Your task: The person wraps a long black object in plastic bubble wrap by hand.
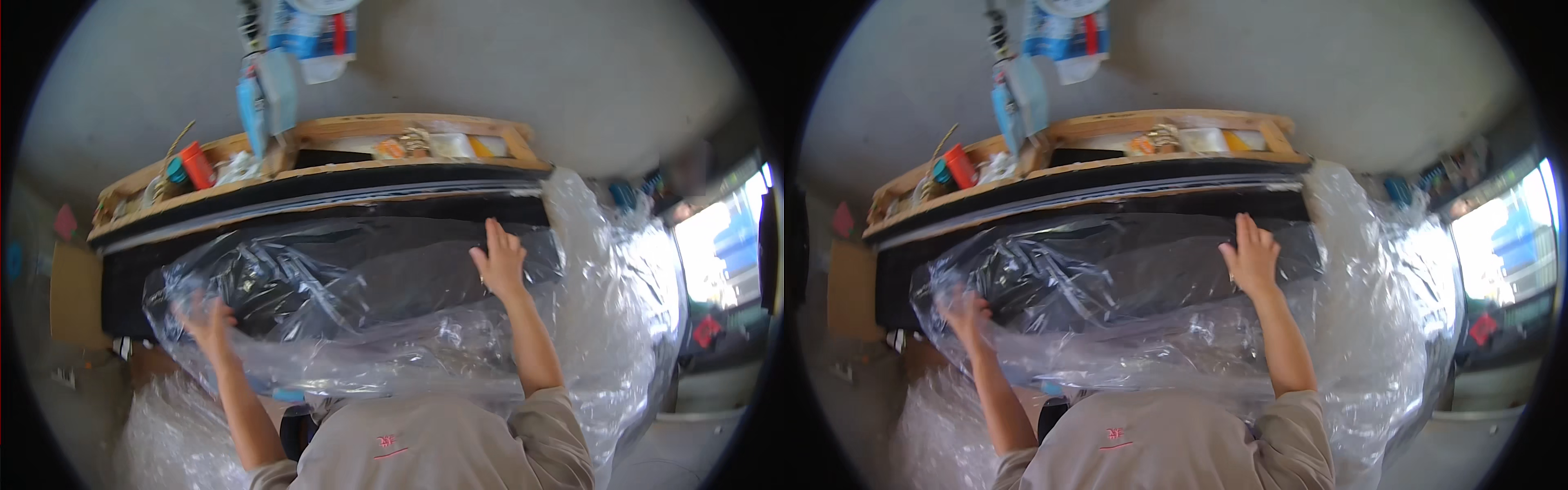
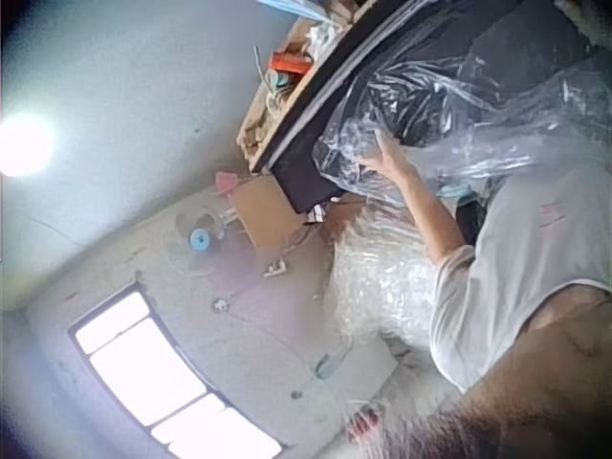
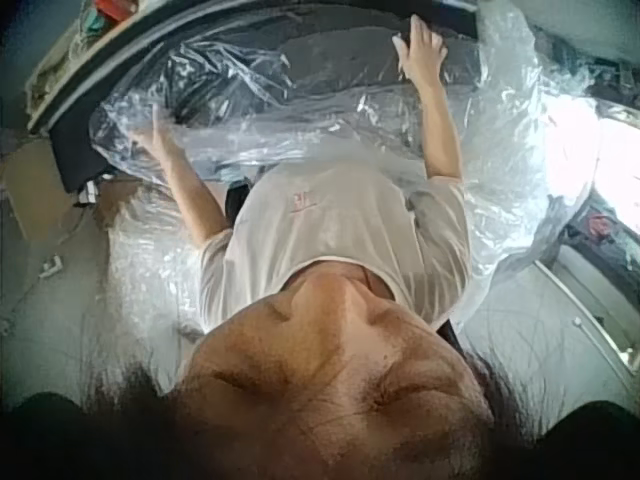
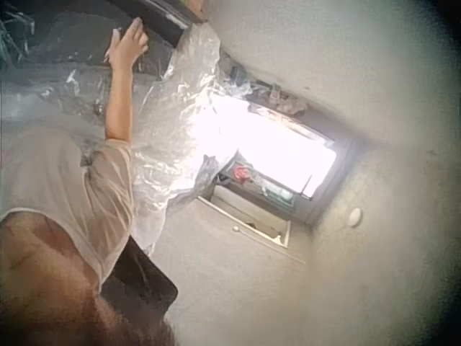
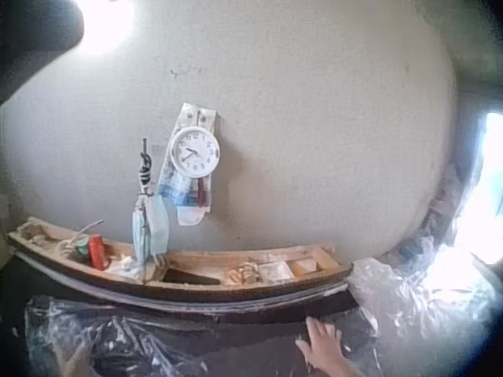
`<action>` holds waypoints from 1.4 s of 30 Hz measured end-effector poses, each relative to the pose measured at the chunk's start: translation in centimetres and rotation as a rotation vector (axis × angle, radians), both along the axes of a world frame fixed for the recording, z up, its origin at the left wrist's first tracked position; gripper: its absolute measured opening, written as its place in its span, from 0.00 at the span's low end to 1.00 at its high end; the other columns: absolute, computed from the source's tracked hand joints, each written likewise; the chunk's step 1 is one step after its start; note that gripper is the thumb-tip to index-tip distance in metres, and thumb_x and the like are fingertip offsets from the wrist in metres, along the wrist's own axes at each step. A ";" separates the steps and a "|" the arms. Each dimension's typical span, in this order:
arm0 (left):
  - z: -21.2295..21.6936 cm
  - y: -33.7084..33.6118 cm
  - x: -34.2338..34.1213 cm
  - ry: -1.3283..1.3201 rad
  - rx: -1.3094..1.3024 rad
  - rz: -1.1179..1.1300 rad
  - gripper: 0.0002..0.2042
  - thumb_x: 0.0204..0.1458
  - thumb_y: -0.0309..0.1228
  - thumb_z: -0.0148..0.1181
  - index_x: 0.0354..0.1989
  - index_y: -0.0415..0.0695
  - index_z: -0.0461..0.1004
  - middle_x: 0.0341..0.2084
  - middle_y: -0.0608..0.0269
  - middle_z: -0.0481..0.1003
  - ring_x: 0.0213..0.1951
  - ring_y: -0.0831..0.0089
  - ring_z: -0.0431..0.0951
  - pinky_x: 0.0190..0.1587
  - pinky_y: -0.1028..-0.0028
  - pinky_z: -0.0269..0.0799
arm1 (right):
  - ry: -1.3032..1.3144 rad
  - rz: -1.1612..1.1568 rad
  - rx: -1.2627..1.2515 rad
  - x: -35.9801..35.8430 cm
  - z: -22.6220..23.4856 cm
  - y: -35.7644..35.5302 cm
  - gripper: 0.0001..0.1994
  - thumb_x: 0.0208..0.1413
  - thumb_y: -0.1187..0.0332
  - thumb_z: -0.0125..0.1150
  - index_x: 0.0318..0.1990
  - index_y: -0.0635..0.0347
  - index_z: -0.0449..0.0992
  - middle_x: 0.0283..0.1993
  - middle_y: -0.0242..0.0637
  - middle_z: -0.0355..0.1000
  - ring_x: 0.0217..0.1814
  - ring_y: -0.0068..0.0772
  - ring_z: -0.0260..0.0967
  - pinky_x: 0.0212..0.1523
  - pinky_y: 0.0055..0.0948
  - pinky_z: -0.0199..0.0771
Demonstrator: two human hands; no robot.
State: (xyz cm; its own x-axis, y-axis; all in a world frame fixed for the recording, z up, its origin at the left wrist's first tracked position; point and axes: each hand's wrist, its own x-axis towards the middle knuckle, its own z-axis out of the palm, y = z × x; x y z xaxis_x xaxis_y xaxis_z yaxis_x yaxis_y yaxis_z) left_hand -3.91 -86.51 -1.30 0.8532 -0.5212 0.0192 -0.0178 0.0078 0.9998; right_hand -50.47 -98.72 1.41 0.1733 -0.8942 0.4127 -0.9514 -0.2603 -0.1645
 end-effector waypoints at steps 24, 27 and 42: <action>1.6 -8.0 1.0 -0.913 0.616 -0.376 0.05 0.51 0.33 0.52 0.33 0.46 0.70 0.23 0.49 0.75 0.32 0.51 0.76 0.33 0.55 0.69 | 0.071 0.965 0.408 26.6 2.6 5.0 0.18 0.47 0.69 0.58 0.47 0.60 0.69 0.50 0.48 0.68 0.53 0.44 0.65 0.49 0.42 0.65; 1.0 -7.4 1.9 -0.914 0.486 -0.401 0.09 0.50 0.36 0.54 0.34 0.44 0.68 0.22 0.48 0.75 0.30 0.49 0.75 0.31 0.57 0.70 | 0.025 0.697 0.799 31.6 5.7 3.0 0.19 0.49 0.63 0.57 0.49 0.59 0.68 0.48 0.45 0.68 0.51 0.43 0.65 0.44 0.43 0.65; 1.1 -7.6 6.0 -0.034 0.221 -0.501 0.15 0.55 0.38 0.54 0.25 0.37 0.75 0.14 0.66 0.71 0.17 0.83 0.68 0.21 0.79 0.64 | 0.071 0.791 0.277 34.8 -1.2 4.4 0.31 0.54 0.46 0.49 0.62 0.51 0.59 0.69 0.46 0.43 0.72 0.50 0.37 0.61 0.71 0.30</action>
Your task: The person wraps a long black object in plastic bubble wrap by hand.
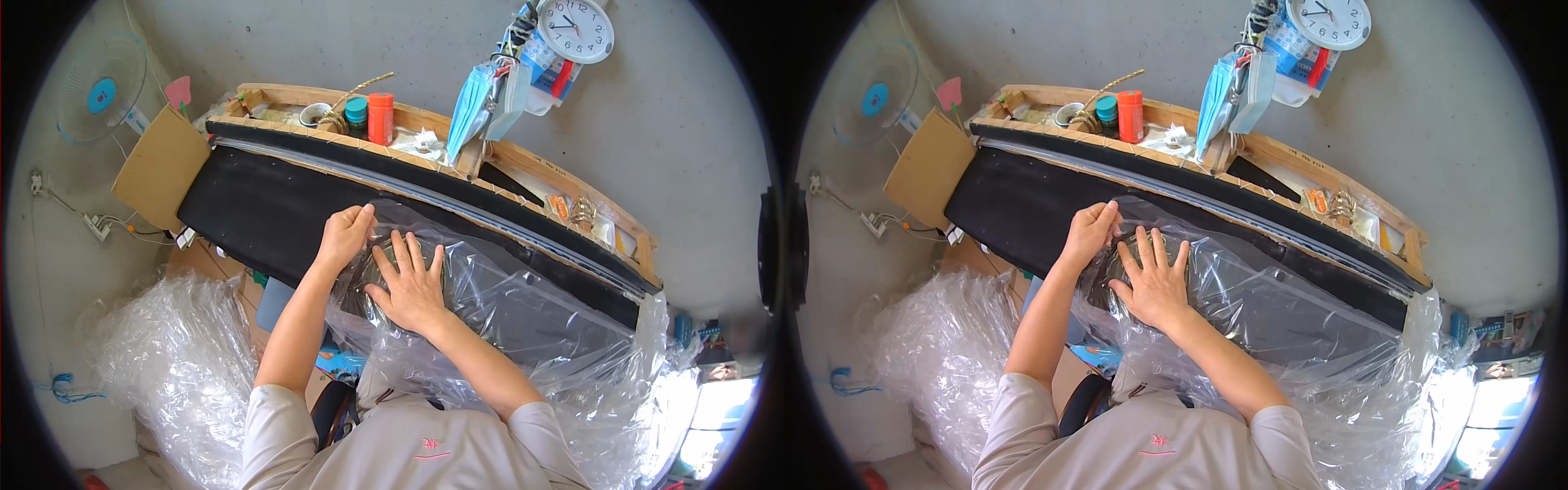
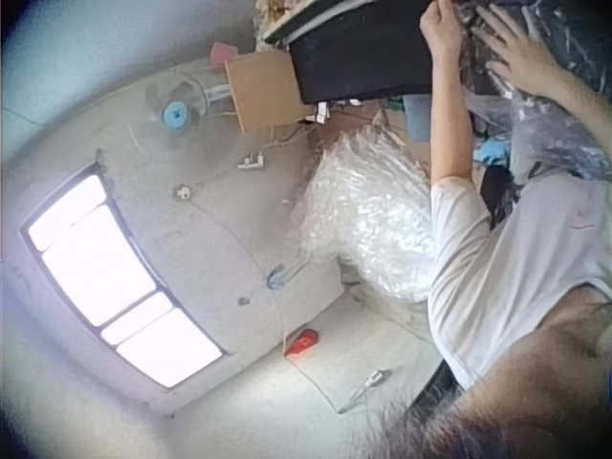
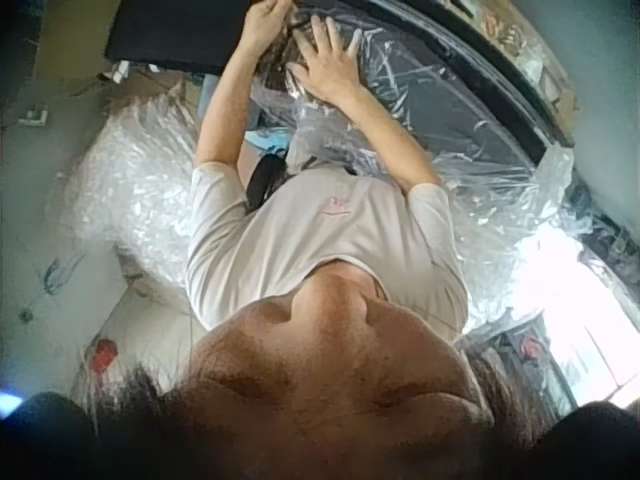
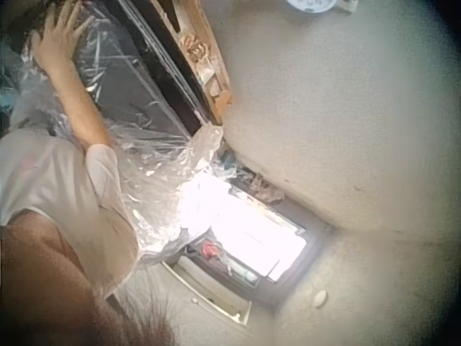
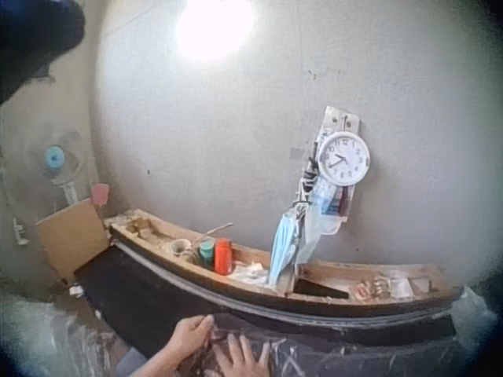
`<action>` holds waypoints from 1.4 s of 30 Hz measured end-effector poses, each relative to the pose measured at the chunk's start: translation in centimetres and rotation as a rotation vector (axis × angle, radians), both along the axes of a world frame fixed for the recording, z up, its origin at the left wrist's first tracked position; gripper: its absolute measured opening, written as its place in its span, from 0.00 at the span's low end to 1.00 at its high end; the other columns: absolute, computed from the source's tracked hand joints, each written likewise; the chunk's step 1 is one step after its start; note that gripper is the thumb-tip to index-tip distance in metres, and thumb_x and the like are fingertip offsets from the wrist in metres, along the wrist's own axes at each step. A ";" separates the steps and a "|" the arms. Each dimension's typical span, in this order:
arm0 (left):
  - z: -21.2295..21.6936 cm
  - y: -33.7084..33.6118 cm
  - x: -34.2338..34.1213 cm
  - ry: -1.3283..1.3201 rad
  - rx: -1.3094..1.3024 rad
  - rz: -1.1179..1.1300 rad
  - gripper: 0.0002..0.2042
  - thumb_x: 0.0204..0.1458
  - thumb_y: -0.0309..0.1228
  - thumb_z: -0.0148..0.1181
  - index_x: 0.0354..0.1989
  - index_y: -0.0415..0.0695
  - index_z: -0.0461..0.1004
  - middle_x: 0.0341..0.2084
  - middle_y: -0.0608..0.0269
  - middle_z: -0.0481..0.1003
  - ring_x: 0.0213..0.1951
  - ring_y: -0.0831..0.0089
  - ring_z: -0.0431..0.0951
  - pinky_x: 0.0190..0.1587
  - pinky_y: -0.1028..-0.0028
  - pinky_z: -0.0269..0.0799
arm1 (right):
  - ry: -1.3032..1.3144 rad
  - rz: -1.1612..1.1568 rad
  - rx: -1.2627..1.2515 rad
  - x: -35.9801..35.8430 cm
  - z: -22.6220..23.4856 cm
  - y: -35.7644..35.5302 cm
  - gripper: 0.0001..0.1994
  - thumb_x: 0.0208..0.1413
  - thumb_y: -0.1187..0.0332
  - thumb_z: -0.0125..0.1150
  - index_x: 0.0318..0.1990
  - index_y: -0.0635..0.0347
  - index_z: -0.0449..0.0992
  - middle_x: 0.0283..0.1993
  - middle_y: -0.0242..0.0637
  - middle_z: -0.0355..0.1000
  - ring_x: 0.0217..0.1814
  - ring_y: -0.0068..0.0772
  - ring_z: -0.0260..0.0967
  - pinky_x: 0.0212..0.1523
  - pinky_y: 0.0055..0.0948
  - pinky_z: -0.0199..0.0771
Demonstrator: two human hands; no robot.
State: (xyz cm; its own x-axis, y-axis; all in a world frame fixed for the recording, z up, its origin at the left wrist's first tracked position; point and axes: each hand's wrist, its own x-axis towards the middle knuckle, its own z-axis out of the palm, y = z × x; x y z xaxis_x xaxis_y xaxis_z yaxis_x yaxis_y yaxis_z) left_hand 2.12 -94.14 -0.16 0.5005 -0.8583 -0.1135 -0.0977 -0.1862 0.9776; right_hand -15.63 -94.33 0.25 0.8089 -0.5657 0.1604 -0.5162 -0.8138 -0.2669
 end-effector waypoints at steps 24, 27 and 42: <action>-2.2 0.8 -1.4 0.316 -0.204 0.169 0.08 0.59 0.32 0.46 0.37 0.41 0.69 0.31 0.62 0.72 0.32 0.74 0.73 0.33 0.74 0.70 | -0.586 -0.898 0.029 -36.6 2.8 -3.6 0.18 0.51 0.58 0.58 0.42 0.65 0.74 0.48 0.49 0.71 0.51 0.46 0.68 0.51 0.36 0.67; -3.5 1.8 4.2 -0.906 -0.182 0.236 0.09 0.59 0.27 0.44 0.41 0.35 0.68 0.35 0.53 0.70 0.40 0.61 0.71 0.46 0.68 0.65 | 0.253 -0.892 -0.390 -41.7 0.2 -1.0 0.24 0.51 0.55 0.57 0.50 0.63 0.69 0.54 0.47 0.65 0.58 0.44 0.60 0.56 0.48 0.56; -6.4 7.3 24.3 -0.970 0.655 0.609 0.18 0.61 0.45 0.32 0.51 0.50 0.64 0.45 0.48 0.73 0.44 0.44 0.72 0.41 0.55 0.68 | 0.012 -1.224 -0.155 -43.1 -0.9 -1.8 0.33 0.57 0.48 0.46 0.61 0.67 0.56 0.69 0.49 0.45 0.72 0.45 0.37 0.67 0.50 0.34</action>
State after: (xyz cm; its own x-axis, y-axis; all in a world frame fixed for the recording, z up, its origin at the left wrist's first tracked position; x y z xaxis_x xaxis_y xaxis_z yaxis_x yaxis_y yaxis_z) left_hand 26.43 -86.84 -6.59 0.8976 -0.3919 0.2018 -0.4357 -0.8583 0.2712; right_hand -58.73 -96.16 -0.68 -0.2382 -0.9271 0.2895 -0.9621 0.1846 -0.2007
